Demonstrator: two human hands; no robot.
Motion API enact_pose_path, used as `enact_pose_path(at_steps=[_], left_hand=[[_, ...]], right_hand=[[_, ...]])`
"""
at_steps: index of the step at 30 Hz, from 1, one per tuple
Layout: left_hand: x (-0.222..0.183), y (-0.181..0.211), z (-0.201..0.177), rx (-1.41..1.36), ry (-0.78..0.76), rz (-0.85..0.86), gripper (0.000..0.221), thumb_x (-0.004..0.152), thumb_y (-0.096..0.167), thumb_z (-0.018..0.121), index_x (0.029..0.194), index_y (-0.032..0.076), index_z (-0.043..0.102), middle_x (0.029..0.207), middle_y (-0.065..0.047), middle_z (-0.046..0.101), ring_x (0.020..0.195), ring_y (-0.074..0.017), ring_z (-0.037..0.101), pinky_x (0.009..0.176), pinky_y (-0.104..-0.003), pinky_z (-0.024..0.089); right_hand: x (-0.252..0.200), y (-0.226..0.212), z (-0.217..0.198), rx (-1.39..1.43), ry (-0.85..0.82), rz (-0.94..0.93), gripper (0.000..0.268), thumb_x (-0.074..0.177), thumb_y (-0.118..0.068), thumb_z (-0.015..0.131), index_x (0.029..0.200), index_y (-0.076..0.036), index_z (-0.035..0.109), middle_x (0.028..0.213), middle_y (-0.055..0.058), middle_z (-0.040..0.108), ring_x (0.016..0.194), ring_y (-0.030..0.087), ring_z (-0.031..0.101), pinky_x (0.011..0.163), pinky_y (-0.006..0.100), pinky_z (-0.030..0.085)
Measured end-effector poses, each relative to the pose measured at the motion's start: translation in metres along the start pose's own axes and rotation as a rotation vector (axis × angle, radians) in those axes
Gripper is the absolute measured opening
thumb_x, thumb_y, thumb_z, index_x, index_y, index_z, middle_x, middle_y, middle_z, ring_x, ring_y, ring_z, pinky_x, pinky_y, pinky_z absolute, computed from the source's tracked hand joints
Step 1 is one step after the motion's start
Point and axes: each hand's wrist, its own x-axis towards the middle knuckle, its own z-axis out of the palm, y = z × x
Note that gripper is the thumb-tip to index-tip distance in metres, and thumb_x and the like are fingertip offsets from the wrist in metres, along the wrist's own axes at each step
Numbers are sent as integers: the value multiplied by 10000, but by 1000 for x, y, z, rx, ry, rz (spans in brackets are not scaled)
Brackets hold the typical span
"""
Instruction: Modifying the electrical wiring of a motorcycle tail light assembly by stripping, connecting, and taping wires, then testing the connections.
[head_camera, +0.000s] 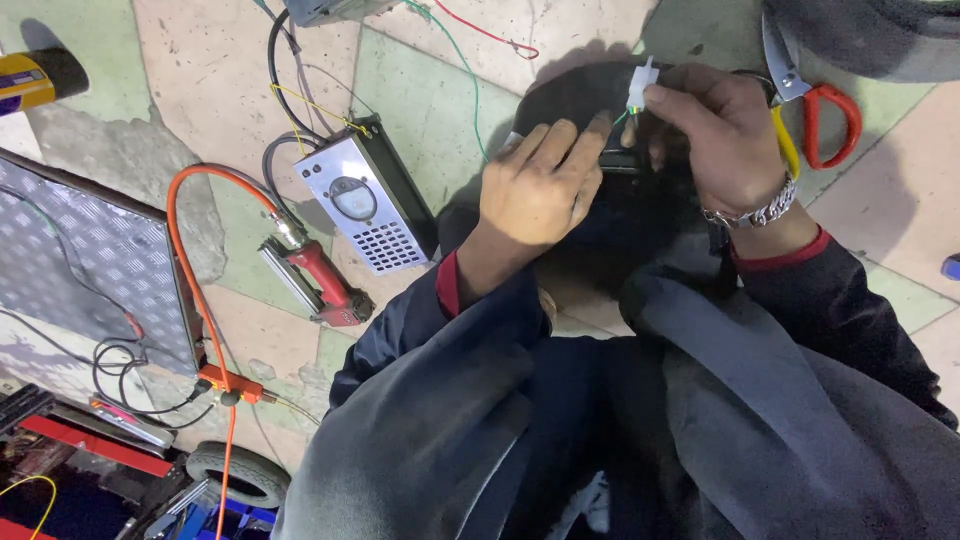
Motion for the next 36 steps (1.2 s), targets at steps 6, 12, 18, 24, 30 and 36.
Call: enact_pose_path(at_steps=[6, 12, 18, 24, 30, 36], left_hand=[[12, 4, -1, -27, 89, -68, 235, 843, 109, 707, 1076, 89, 691, 893, -40, 564, 701, -202, 551, 633, -337, 450], [14, 2, 6, -226, 101, -104, 164, 969, 137, 676, 1126, 93, 691, 823, -27, 594, 690, -189, 554, 603, -331, 445], [15, 2, 6, -218, 183, -110, 184, 910, 113, 767, 1092, 120, 742, 919, -8, 539, 773, -184, 526, 652, -320, 462], [23, 2, 8, -287, 193, -100, 154, 898, 16, 728, 1051, 28, 741, 968, -52, 524, 780, -214, 533, 645, -342, 480], [25, 6, 17, -285, 268, -153, 114, 883, 66, 751, 984, 56, 698, 918, -36, 539, 769, -218, 558, 677, -349, 500], [25, 4, 25, -268, 268, -103, 241, 787, 14, 779, 987, 55, 651, 922, -55, 534, 754, -243, 551, 704, -371, 506]], right_hand=[[-1, 1, 2, 7, -3, -5, 74, 1096, -79, 593, 1095, -22, 641, 845, 64, 658, 600, 105, 573, 570, 188, 490], [-2, 1, 3, -4, 12, -11, 90, 1093, -92, 603, 1109, -14, 646, 826, 40, 629, 583, 97, 556, 528, 195, 466], [0, 1, 5, 111, 53, 86, 116, 1054, -130, 616, 1090, -37, 676, 815, 47, 669, 553, 93, 563, 508, 172, 470], [8, -1, -1, 286, 86, 234, 203, 993, -205, 618, 1083, -47, 709, 875, 35, 672, 669, 114, 578, 558, 223, 437], [10, 2, 1, 418, 123, 294, 140, 974, -156, 637, 1023, -51, 715, 875, 57, 679, 655, 131, 554, 568, 254, 418], [9, 4, 2, 316, 120, 219, 150, 1008, -172, 658, 1031, -29, 698, 834, 36, 667, 591, 108, 571, 531, 227, 466]])
